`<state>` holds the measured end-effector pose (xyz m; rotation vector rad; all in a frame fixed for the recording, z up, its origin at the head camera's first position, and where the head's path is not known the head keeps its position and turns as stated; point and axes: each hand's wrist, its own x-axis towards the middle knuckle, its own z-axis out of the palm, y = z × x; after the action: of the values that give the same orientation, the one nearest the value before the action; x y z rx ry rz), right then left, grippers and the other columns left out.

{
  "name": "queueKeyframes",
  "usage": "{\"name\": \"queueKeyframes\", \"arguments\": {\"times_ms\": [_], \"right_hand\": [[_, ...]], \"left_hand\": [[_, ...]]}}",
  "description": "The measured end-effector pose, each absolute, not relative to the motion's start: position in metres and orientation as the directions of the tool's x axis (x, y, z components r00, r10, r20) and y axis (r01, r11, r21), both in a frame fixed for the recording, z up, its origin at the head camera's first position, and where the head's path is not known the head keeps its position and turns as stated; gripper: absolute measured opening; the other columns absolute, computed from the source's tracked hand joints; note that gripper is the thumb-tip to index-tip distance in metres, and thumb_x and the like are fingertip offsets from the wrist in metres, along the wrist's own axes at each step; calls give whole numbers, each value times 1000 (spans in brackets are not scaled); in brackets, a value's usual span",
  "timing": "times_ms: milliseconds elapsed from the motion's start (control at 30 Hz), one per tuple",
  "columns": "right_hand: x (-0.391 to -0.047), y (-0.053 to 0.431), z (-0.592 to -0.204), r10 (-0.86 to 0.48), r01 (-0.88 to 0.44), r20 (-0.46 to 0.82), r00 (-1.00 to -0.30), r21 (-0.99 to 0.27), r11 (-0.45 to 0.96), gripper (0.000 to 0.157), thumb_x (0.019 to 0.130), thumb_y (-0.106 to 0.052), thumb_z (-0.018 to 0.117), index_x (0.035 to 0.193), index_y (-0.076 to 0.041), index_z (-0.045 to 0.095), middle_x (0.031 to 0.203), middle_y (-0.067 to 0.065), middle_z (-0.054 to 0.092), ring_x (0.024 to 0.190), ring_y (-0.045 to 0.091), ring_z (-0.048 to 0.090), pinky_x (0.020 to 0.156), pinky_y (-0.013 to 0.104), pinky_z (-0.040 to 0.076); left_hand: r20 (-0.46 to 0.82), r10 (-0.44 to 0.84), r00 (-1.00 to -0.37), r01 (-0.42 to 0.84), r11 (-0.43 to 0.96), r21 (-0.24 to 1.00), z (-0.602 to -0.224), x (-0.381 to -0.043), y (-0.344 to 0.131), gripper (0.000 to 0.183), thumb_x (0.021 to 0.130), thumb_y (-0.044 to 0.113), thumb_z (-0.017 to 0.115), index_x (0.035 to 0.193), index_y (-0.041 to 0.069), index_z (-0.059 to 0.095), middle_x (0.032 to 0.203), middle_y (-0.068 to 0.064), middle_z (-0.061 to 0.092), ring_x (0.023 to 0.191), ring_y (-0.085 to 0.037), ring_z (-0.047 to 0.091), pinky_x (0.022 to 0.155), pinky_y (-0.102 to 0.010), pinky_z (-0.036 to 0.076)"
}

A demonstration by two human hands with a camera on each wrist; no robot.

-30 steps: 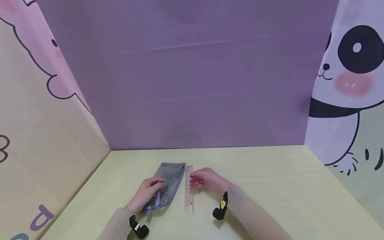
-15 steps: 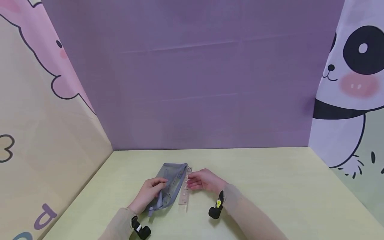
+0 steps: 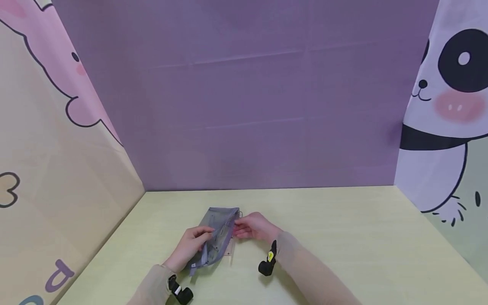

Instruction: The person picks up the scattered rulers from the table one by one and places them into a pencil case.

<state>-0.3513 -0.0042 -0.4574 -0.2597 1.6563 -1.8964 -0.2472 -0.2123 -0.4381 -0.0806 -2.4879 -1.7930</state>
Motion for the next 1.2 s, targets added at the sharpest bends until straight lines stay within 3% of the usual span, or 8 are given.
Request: {"name": "queueKeyframes", "arguments": {"times_ms": [567, 1200], "right_hand": [[-351, -31, -460, -516, 292, -221, -827, -954, -60, 13, 92, 2, 53, 95, 10, 63, 74, 11, 65, 63, 16, 65, 66, 31, 56], [-345, -45, -458, -495, 233, -207, -844, -972, 9, 19, 91, 2, 51, 100, 14, 63, 72, 11, 66, 59, 15, 64, 61, 30, 55]], "left_hand": [[86, 14, -996, 86, 317, 945, -444, -249, -216, 22, 90, 10, 58, 106, 1, 72, 72, 0, 52, 59, -10, 43, 52, -23, 37], [88, 9, -996, 86, 325, 942, -445, -249, -216, 21, 90, 9, 59, 105, 2, 72, 74, 1, 53, 67, -13, 44, 57, -24, 35]]}}
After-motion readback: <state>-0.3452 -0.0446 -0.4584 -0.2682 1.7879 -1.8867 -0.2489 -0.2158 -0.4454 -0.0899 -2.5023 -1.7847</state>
